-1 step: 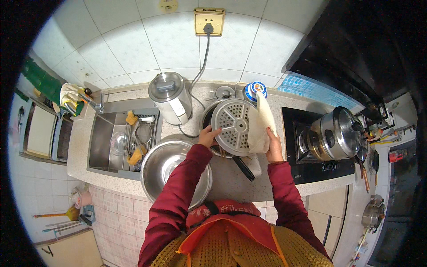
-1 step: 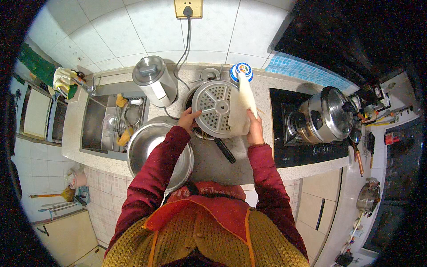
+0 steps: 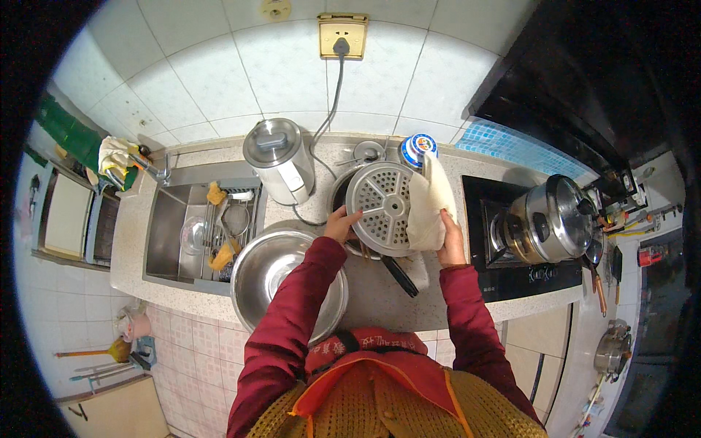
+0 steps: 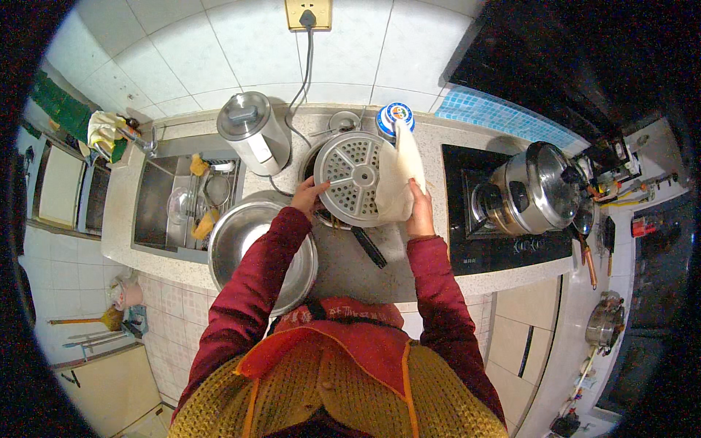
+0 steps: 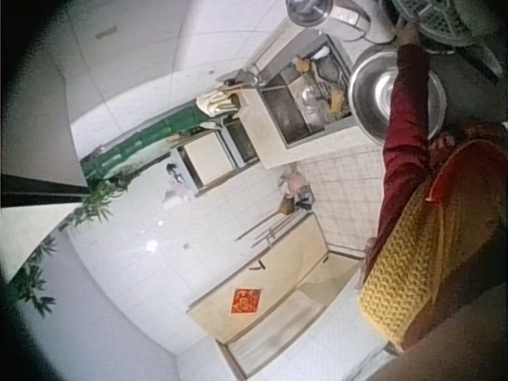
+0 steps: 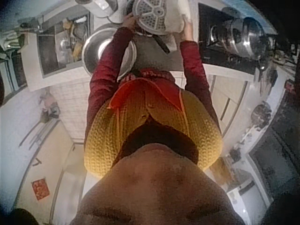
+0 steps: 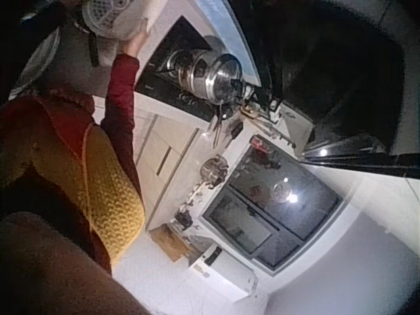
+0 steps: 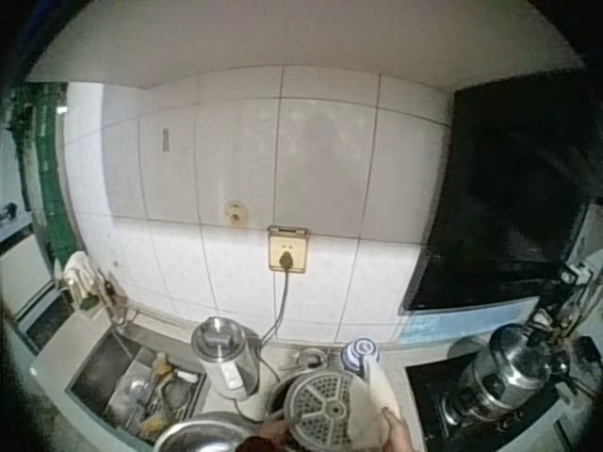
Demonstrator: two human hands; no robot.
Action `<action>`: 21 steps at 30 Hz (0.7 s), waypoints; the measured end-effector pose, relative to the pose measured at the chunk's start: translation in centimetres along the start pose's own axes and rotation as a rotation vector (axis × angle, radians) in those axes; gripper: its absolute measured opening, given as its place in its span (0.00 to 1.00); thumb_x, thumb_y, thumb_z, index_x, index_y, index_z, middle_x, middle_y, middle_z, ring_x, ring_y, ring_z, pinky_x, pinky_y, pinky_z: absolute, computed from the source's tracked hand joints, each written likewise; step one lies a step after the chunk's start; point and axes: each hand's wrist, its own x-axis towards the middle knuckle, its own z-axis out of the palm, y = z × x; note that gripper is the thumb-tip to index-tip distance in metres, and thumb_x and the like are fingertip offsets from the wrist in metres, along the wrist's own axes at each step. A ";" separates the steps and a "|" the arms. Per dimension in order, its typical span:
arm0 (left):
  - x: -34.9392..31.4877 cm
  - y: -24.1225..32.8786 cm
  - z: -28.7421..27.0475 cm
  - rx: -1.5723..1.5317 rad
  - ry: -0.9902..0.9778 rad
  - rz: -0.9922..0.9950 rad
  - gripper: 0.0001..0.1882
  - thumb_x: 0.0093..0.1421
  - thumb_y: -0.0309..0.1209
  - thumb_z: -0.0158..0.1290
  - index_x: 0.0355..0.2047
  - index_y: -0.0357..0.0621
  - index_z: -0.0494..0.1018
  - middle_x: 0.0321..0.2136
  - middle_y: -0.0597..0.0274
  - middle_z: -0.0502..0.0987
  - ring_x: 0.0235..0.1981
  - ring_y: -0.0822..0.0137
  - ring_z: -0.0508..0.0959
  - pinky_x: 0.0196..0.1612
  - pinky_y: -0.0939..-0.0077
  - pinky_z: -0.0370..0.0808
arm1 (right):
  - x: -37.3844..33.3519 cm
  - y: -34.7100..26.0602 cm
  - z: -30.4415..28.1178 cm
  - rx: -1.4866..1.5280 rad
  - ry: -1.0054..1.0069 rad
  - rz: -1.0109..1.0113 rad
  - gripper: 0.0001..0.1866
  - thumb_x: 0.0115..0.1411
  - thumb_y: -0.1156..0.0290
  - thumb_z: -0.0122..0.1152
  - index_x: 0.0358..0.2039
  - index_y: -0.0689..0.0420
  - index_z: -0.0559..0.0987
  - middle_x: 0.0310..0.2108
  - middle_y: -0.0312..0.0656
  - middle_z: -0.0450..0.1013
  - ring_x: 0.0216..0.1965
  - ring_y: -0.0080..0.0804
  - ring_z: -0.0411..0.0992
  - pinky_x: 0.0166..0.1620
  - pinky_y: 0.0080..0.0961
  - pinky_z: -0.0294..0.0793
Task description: The person assembles a multi-tier steamer by placing a cloth-lined steamer insert into a metal pot, then adds a second steamer tier and closes the lid. The person handles a steamer insert, cloth, metal pot, and lid, and places the assembled steamer on the countertop.
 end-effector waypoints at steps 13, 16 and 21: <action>-0.6 0.2 -1.2 -0.102 0.015 -0.030 0.17 0.60 0.29 0.49 0.49 0.43 0.65 0.40 0.61 0.74 0.39 0.65 0.76 0.40 0.64 0.77 | 2.3 1.5 -7.7 0.942 -0.262 0.124 0.22 0.61 0.60 0.47 0.53 0.57 0.68 0.50 0.44 0.69 0.51 0.43 0.66 0.55 0.43 0.63; -0.5 0.0 -1.7 -0.151 0.029 -0.015 0.14 0.59 0.28 0.50 0.46 0.43 0.67 0.38 0.61 0.75 0.35 0.66 0.77 0.35 0.69 0.77 | 2.4 1.5 -8.7 0.895 -0.075 0.099 0.22 0.61 0.61 0.47 0.53 0.58 0.68 0.50 0.45 0.69 0.52 0.43 0.66 0.56 0.43 0.63; -1.3 0.3 -3.2 -0.240 0.027 0.049 0.12 0.58 0.24 0.49 0.43 0.42 0.70 0.37 0.61 0.76 0.37 0.67 0.76 0.40 0.72 0.73 | 2.6 0.9 -10.1 0.857 -0.014 0.026 0.22 0.61 0.62 0.47 0.53 0.60 0.67 0.50 0.46 0.69 0.51 0.43 0.67 0.55 0.42 0.63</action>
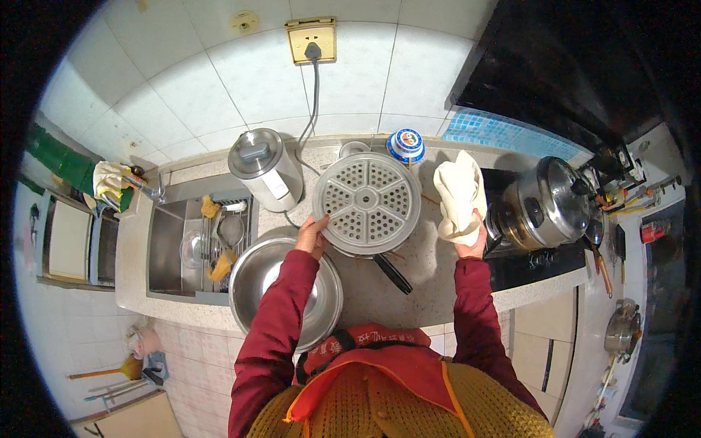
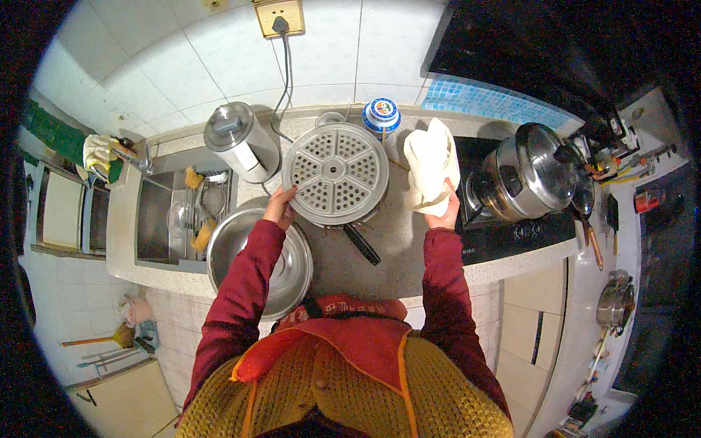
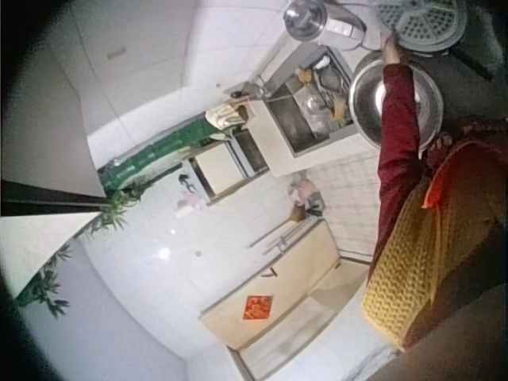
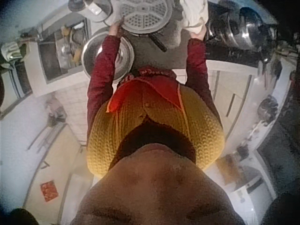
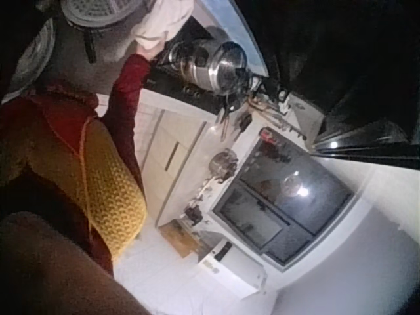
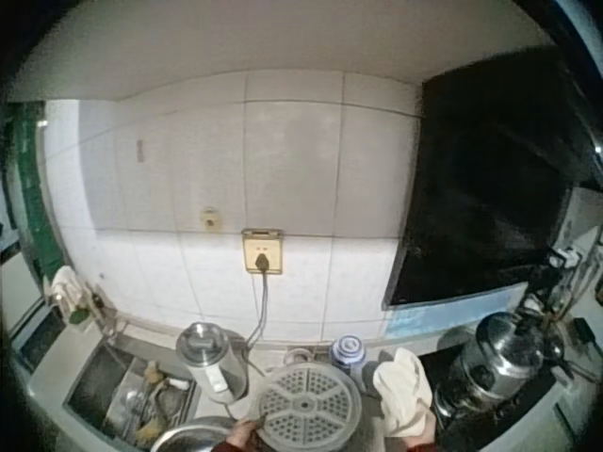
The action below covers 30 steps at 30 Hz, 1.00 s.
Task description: The person assembles a multi-tier steamer by placing a cloth-lined steamer insert into a metal pot, then adds a second steamer tier and closes the lid. The person handles a steamer insert, cloth, metal pot, and lid, and places the assembled steamer on the countertop.
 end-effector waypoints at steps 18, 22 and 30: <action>-21.4 0.9 -4.9 -0.388 0.125 0.016 0.25 0.55 0.25 0.45 0.54 0.33 0.60 0.51 0.49 0.69 0.53 0.55 0.69 0.57 0.58 0.63 | -11.9 6.0 15.1 -1.363 -0.516 -0.247 0.20 0.50 0.74 0.54 0.46 0.61 0.71 0.45 0.48 0.71 0.46 0.39 0.71 0.48 0.29 0.70; -23.4 -0.3 -3.5 -0.590 0.023 -0.021 0.25 0.59 0.32 0.45 0.56 0.38 0.59 0.53 0.54 0.68 0.54 0.58 0.67 0.58 0.59 0.61 | -15.3 14.7 17.8 -1.853 -1.221 -0.504 0.25 0.50 0.75 0.48 0.52 0.61 0.66 0.54 0.54 0.63 0.56 0.45 0.62 0.57 0.44 0.58; -25.5 0.0 -5.5 -0.518 0.134 0.088 0.26 0.57 0.32 0.45 0.57 0.40 0.59 0.55 0.54 0.65 0.56 0.55 0.65 0.59 0.53 0.58 | -7.5 10.4 15.1 -1.481 -0.828 -0.154 0.18 0.55 0.63 0.58 0.43 0.60 0.75 0.41 0.47 0.73 0.41 0.34 0.72 0.46 0.29 0.70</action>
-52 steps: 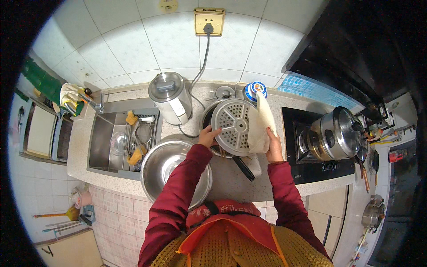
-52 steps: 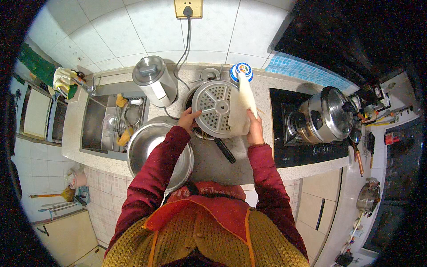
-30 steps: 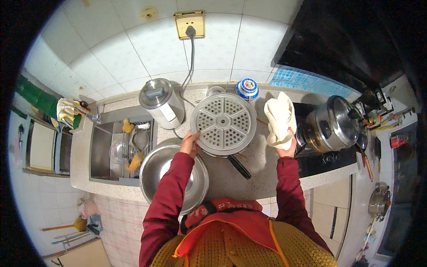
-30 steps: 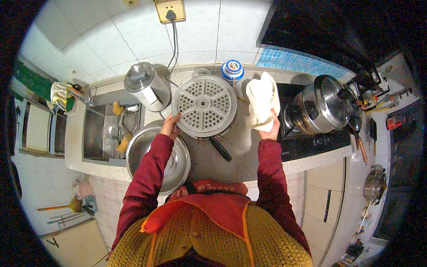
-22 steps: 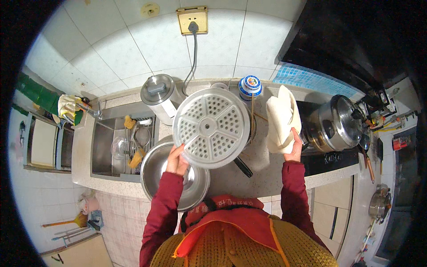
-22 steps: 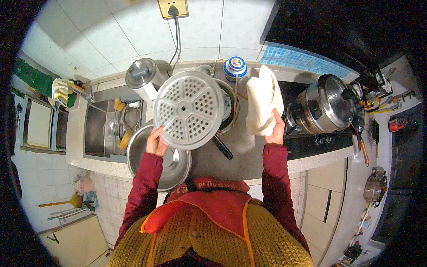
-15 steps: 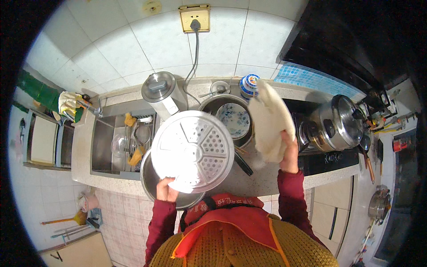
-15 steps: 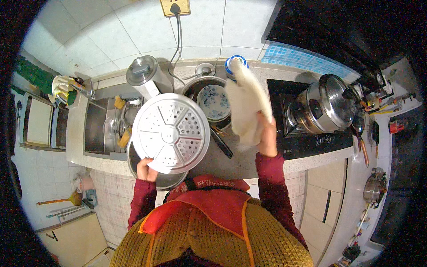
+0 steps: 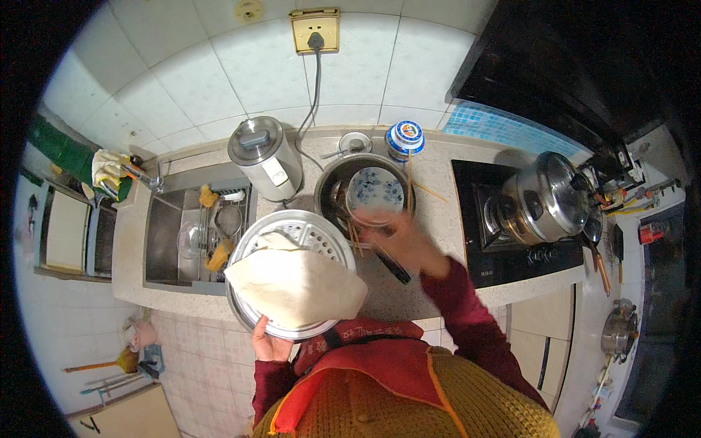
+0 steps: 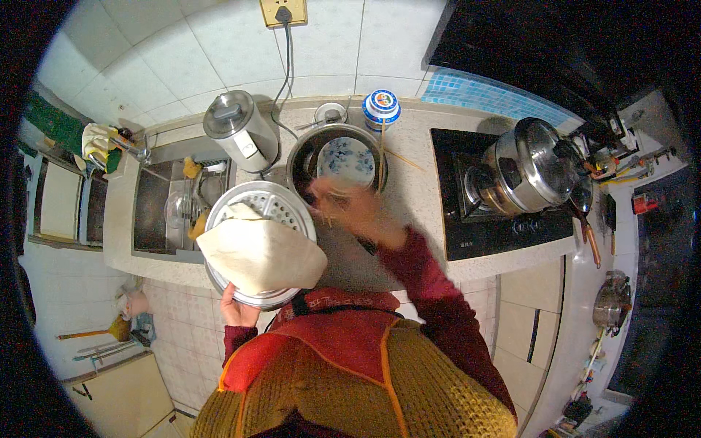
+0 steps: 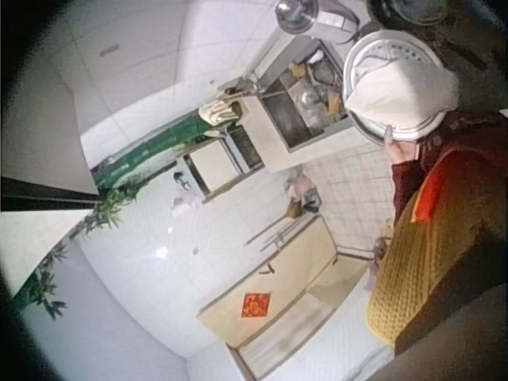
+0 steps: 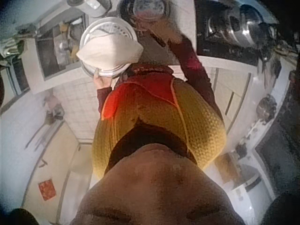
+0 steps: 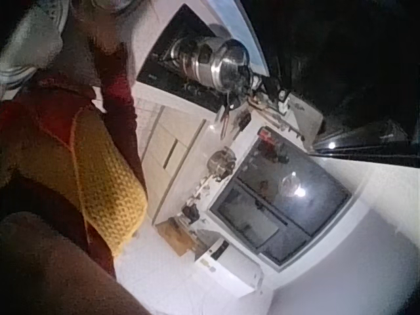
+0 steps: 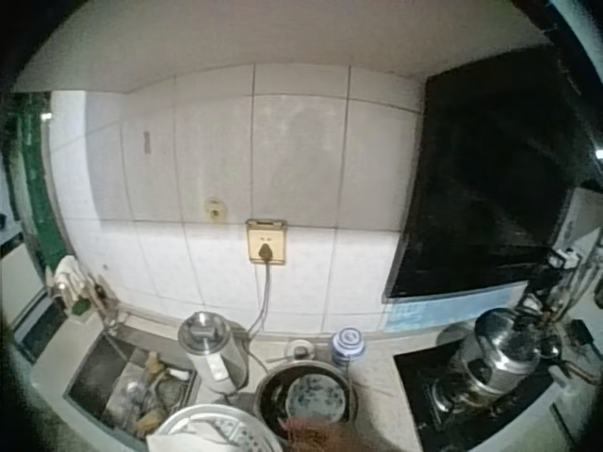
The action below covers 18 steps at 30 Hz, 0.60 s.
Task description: The person assembles a multi-tier steamer by placing a cloth-lined steamer insert into a metal pot, then adds a second steamer tier and closes the lid. The person handles a steamer insert, cloth, metal pot, and lid, and places the assembled steamer on the countertop.
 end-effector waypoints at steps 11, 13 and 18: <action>-1.6 1.1 -0.8 0.008 0.088 0.127 0.27 0.56 0.33 0.45 0.55 0.36 0.60 0.54 0.52 0.66 0.54 0.55 0.66 0.58 0.54 0.61 | 5.3 19.2 -7.2 -0.744 0.483 0.647 0.18 0.53 0.54 0.56 0.27 0.59 0.75 0.22 0.44 0.73 0.25 0.39 0.73 0.31 0.35 0.71; -1.7 1.0 -1.2 0.013 0.065 0.163 0.26 0.56 0.34 0.45 0.55 0.36 0.61 0.53 0.53 0.67 0.54 0.55 0.67 0.57 0.53 0.61 | 4.6 19.5 -9.2 -0.229 0.697 0.505 0.15 0.56 0.59 0.51 0.27 0.59 0.74 0.22 0.45 0.73 0.26 0.44 0.73 0.30 0.37 0.71; -1.8 1.1 -1.9 -0.014 0.142 0.192 0.26 0.55 0.36 0.45 0.54 0.38 0.63 0.53 0.54 0.68 0.54 0.55 0.67 0.57 0.53 0.62 | 1.7 21.0 -14.7 -0.690 0.466 0.343 0.08 0.54 0.65 0.54 0.29 0.57 0.73 0.24 0.47 0.73 0.28 0.46 0.73 0.30 0.38 0.71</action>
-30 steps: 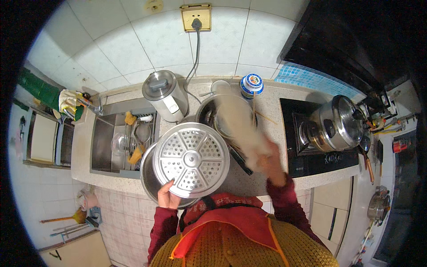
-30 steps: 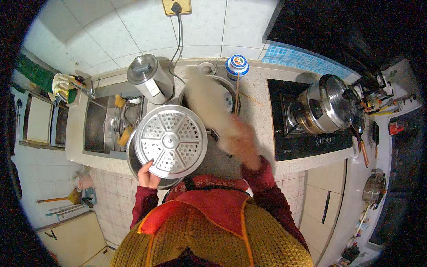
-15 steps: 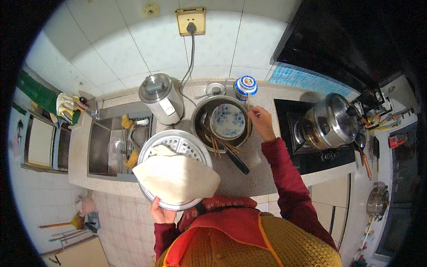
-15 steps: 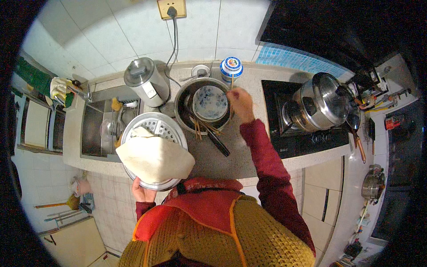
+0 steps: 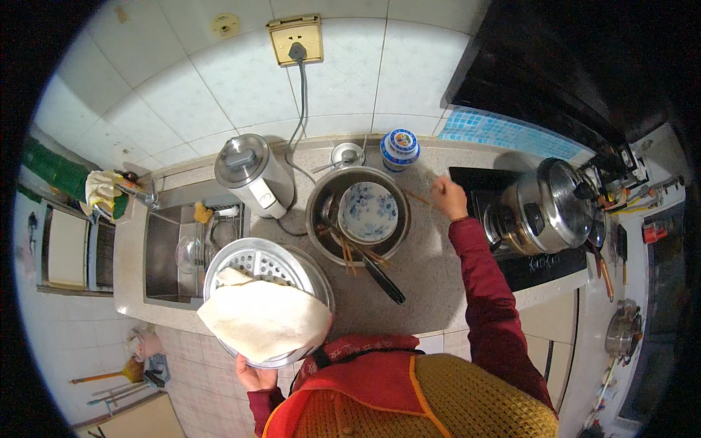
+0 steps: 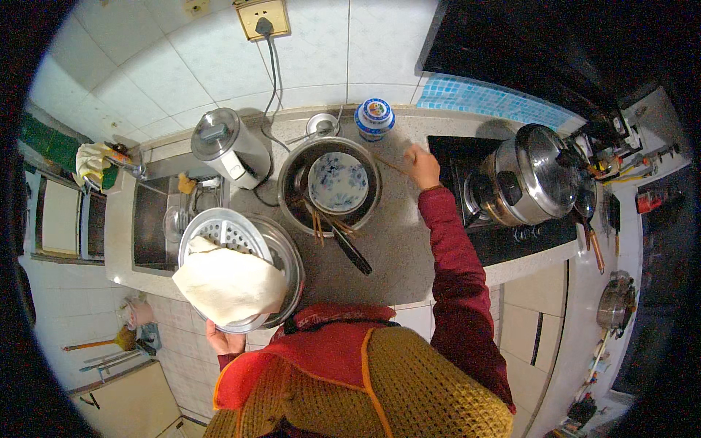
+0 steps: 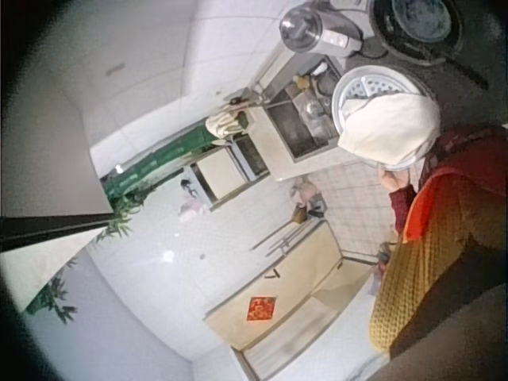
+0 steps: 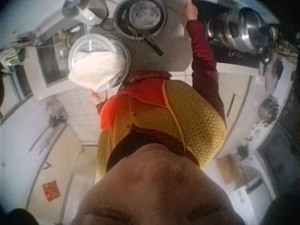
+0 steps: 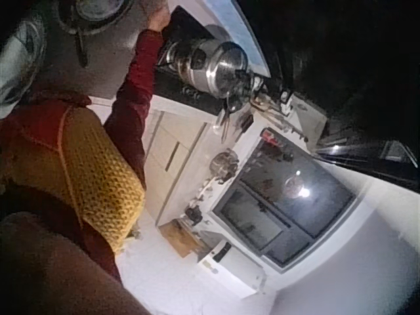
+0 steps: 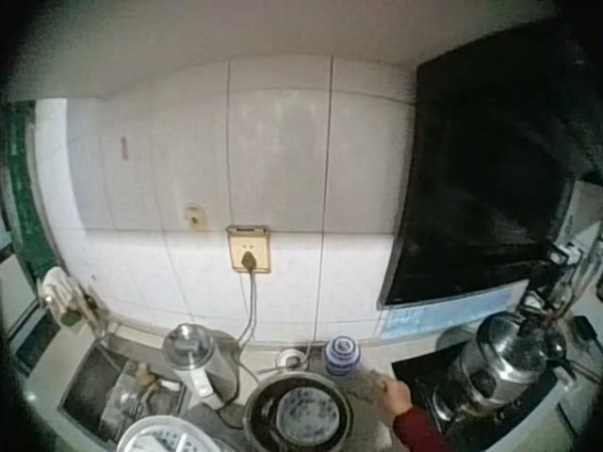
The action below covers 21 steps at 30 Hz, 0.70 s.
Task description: The person assembles a multi-tier steamer by placing a cloth-lined steamer insert into a metal pot, then adds a second steamer tier and closes the lid. The person handles a steamer insert, cloth, metal pot, and lid, and places the assembled steamer on the countertop.
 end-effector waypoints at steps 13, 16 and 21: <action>-1.1 0.6 0.6 -0.046 0.156 0.239 0.25 0.57 0.36 0.43 0.53 0.37 0.64 0.52 0.52 0.68 0.53 0.54 0.68 0.56 0.51 0.64 | 2.8 2.2 9.1 -0.344 -0.364 0.068 0.12 0.49 0.67 0.61 0.34 0.58 0.77 0.32 0.51 0.73 0.37 0.50 0.72 0.39 0.41 0.71; -0.9 0.8 0.3 -0.060 0.169 0.244 0.24 0.57 0.36 0.43 0.53 0.37 0.64 0.52 0.52 0.68 0.53 0.54 0.68 0.55 0.51 0.64 | 1.5 3.3 7.5 -0.333 -0.383 0.038 0.12 0.50 0.69 0.59 0.35 0.59 0.76 0.30 0.51 0.73 0.37 0.51 0.71 0.39 0.41 0.71; -0.6 0.7 -0.2 -0.065 0.162 0.210 0.24 0.58 0.35 0.42 0.53 0.37 0.64 0.52 0.52 0.68 0.53 0.54 0.68 0.56 0.52 0.64 | -3.9 3.3 0.1 0.444 -0.432 0.260 0.12 0.53 0.71 0.57 0.38 0.61 0.74 0.24 0.42 0.72 0.14 0.27 0.65 0.19 0.25 0.65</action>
